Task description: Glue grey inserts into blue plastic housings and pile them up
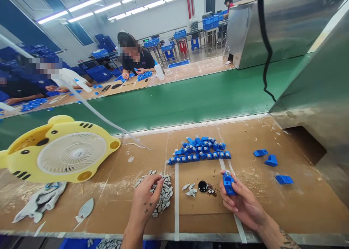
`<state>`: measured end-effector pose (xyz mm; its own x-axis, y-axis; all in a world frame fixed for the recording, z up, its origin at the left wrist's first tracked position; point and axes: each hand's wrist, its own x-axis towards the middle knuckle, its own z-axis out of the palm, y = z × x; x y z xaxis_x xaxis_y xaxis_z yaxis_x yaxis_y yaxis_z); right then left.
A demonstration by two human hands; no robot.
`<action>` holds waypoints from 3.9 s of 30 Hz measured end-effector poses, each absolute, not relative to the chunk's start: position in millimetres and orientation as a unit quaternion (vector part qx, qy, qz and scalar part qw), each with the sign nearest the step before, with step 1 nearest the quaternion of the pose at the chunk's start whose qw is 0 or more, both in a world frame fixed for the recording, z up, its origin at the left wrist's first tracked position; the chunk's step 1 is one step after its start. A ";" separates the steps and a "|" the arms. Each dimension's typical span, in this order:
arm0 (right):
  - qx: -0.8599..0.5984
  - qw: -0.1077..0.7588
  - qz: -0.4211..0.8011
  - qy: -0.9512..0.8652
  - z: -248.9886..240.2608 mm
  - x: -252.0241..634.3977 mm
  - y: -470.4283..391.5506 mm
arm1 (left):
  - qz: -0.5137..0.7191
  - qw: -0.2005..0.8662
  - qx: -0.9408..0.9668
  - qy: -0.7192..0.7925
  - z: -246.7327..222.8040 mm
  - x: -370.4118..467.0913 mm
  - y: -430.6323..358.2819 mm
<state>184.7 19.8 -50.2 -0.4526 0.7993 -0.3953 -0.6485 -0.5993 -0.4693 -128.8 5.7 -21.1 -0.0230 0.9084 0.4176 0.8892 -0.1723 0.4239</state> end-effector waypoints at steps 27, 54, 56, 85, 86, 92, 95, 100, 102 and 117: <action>-0.349 0.472 0.800 -0.125 -86.8 199.9 21.6 | 0.151 0.172 0.704 0.673 -11.0 -120.0 25.7; -0.353 0.464 0.805 -0.112 -66.0 198.1 31.7 | 0.139 0.277 0.659 0.685 -26.7 -61.4 56.8; -0.347 0.466 0.806 -0.109 -66.2 198.1 30.9 | 0.163 0.279 0.656 0.682 -23.2 -68.1 56.7; -0.332 0.471 0.807 -0.129 -66.6 194.5 29.1 | 0.270 0.209 0.786 0.515 -16.9 -39.8 17.4; -0.331 0.471 0.806 -0.139 -66.4 192.7 28.3 | 0.289 0.225 0.768 0.525 -13.6 -37.2 16.5; -0.321 0.487 0.778 -0.232 -64.7 176.4 21.7 | 0.398 0.310 0.645 0.574 -2.7 -6.3 12.5; -0.324 0.486 0.765 -0.271 -62.9 173.1 19.5 | 0.424 0.339 0.601 0.586 -2.0 7.3 12.9; -0.332 0.464 0.765 -0.300 -61.1 174.8 16.3 | 0.407 0.378 0.578 0.597 -1.5 14.2 15.4; -0.338 0.456 0.764 -0.307 -61.3 175.4 14.4 | 0.395 0.386 0.581 0.597 -1.7 14.9 16.1; -0.414 0.541 0.681 -0.270 -83.7 149.5 -0.5 | 0.458 0.445 0.497 0.588 -12.7 37.1 8.0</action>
